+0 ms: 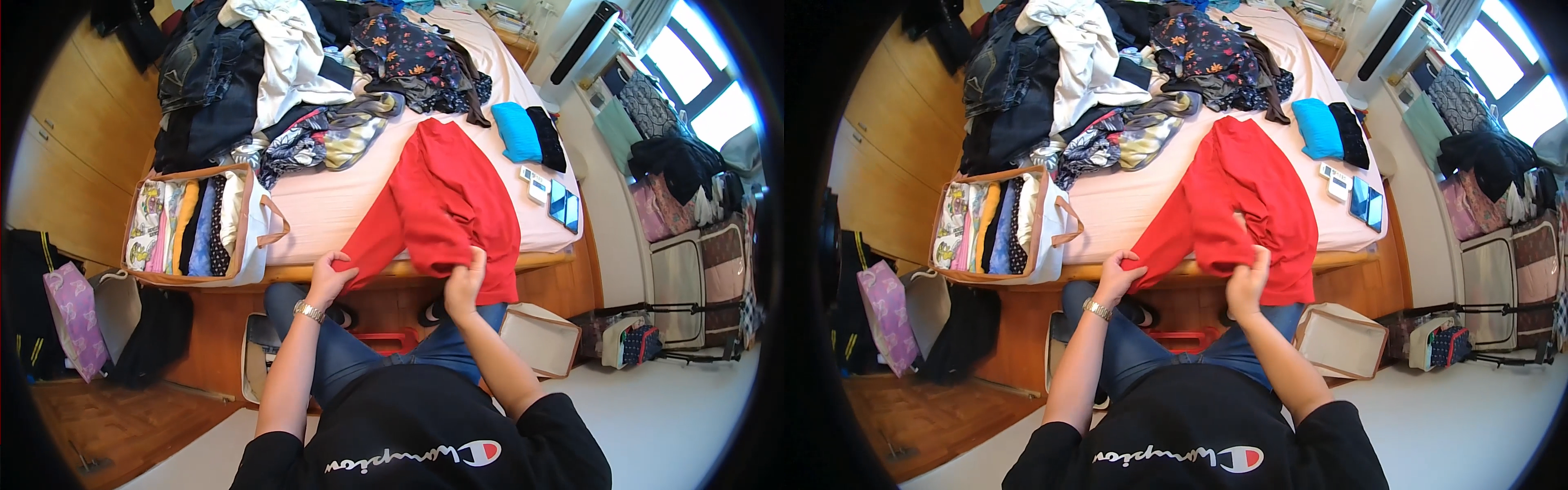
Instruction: The person folds various clothing items by hand on a bed, including a black piece, a red piece, and a floral patterned piece, and places them into a storage bag.
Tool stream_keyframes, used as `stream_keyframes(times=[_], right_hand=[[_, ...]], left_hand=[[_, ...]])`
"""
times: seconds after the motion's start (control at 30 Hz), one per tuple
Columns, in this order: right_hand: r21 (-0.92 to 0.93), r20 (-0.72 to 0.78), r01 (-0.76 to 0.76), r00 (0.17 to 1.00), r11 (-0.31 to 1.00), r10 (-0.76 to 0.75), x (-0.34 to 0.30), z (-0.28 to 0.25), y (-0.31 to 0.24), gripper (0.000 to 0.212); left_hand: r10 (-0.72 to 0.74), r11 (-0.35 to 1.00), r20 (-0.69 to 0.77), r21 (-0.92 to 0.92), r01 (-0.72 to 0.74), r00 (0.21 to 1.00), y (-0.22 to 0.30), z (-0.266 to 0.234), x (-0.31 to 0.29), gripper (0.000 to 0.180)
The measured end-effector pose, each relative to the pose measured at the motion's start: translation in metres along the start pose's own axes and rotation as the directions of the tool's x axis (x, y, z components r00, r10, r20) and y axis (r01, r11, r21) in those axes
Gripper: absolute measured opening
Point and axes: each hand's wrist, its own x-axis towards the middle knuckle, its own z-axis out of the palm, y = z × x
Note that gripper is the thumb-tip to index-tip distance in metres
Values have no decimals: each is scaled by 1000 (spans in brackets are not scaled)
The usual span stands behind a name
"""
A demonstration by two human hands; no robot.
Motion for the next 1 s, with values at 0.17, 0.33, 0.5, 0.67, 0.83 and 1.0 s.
stream_keyframes(times=[0.17,0.33,0.5,0.67,0.83,1.0], right_hand=[[161,-69,-399,908,903,413,-18,-47,38,20],[-263,50,-336,931,904,361,-23,-83,73,29],[-396,-74,8,996,918,-41,-6,-60,9,31],[-571,311,488,873,660,-376,-14,-35,-29,30],[-307,707,638,649,706,-279,-68,41,-27,21],[-359,644,547,731,757,-223,-70,77,-14,18]], left_hand=[[173,971,-199,196,-134,965,-53,-10,10,42],[-57,977,-1,207,56,998,-44,-2,3,29],[142,985,-136,113,-127,980,-31,1,-24,25],[236,968,-205,141,-210,950,-5,17,-42,16],[380,903,110,170,-394,918,-26,8,-39,8],[47,983,61,-179,-35,997,-32,-4,-45,42]])
